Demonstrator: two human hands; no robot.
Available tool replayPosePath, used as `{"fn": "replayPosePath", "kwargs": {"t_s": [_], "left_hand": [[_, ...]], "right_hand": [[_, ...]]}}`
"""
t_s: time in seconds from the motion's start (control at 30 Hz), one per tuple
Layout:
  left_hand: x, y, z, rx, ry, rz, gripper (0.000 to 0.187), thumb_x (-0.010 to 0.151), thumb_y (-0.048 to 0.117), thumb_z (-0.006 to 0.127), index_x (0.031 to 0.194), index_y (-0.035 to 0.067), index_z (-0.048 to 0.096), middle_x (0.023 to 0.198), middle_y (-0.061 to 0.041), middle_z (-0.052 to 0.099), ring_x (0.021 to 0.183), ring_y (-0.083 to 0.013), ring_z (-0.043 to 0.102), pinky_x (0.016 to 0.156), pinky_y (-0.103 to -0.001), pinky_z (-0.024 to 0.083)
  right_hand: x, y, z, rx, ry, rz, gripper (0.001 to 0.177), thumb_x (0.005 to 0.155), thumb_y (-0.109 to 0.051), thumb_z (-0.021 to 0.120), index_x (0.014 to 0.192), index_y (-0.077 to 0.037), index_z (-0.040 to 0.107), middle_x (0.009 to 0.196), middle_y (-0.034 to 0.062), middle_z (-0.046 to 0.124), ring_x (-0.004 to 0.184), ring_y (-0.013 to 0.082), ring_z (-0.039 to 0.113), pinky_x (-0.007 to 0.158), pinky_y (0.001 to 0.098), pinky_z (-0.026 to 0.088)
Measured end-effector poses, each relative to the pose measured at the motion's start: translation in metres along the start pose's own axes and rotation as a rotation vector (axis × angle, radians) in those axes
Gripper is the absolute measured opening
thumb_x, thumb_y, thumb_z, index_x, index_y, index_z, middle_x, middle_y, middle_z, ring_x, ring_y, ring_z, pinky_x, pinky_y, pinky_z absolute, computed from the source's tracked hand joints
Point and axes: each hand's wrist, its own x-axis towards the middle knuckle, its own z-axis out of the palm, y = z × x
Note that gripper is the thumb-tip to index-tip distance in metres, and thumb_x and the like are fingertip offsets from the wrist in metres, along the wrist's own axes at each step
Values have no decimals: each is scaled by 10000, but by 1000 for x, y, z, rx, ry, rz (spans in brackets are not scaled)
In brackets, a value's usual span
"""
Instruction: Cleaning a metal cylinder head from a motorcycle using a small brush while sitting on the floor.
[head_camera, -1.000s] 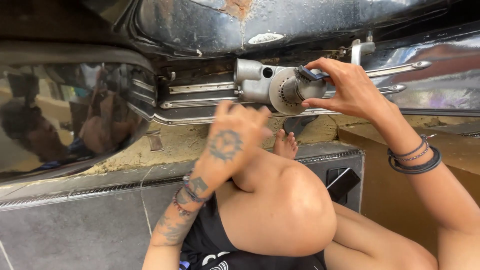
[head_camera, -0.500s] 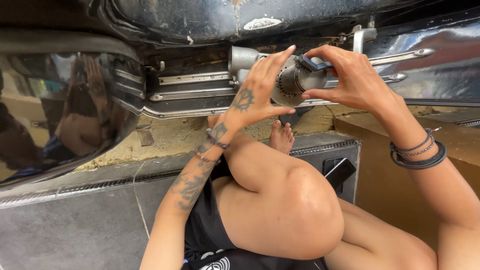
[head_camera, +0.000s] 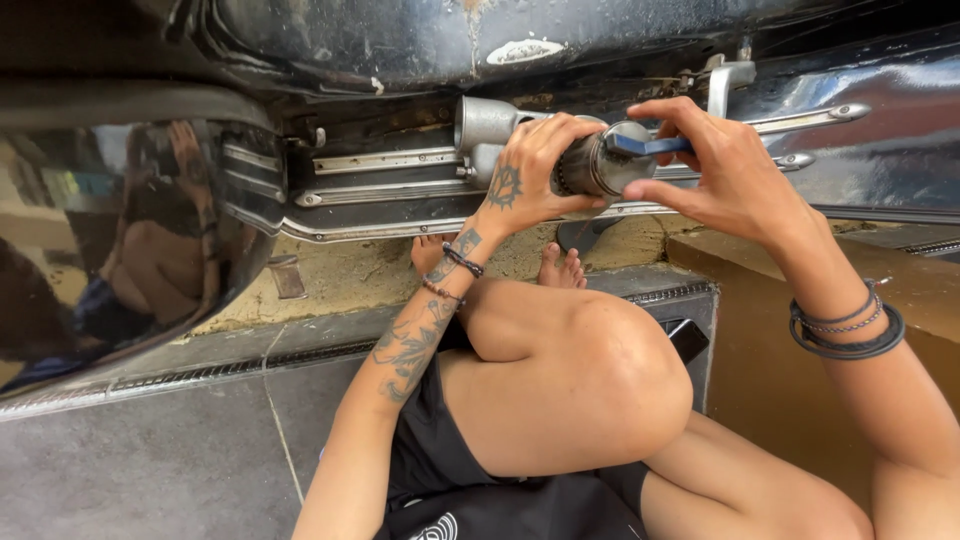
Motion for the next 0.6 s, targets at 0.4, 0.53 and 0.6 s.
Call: {"fn": "replayPosePath", "kwargs": {"t_s": [0.4, 0.53, 0.6], "left_hand": [[-5, -2, 6, 25, 47, 24, 737, 600, 295, 969, 1243, 227, 616, 1212, 56, 693, 1101, -171, 661, 1065, -402, 450], [-5, -3, 7, 22, 53, 27, 718, 619, 306, 963, 1243, 204, 623, 1200, 39, 696, 1082, -177, 662, 1048, -411, 452], [-2, -3, 6, 23, 56, 22, 731, 617, 315, 968, 1249, 204, 619, 1217, 58, 695, 1098, -169, 660, 1066, -402, 440]], "right_hand": [[-18, -4, -2, -66, 69, 2, 164, 915, -62, 820, 979, 32, 702, 746, 93, 662, 575, 176, 497, 538, 296, 402], [-19, 18, -3, -261, 180, -14, 187, 1016, -121, 865, 992, 7, 730, 633, 59, 587, 509, 175, 473, 523, 317, 357], [-16, 20, -8, -267, 164, -15, 149, 990, -91, 874, 1000, -3, 755, 602, 31, 559, 497, 155, 458, 507, 298, 337]]}}
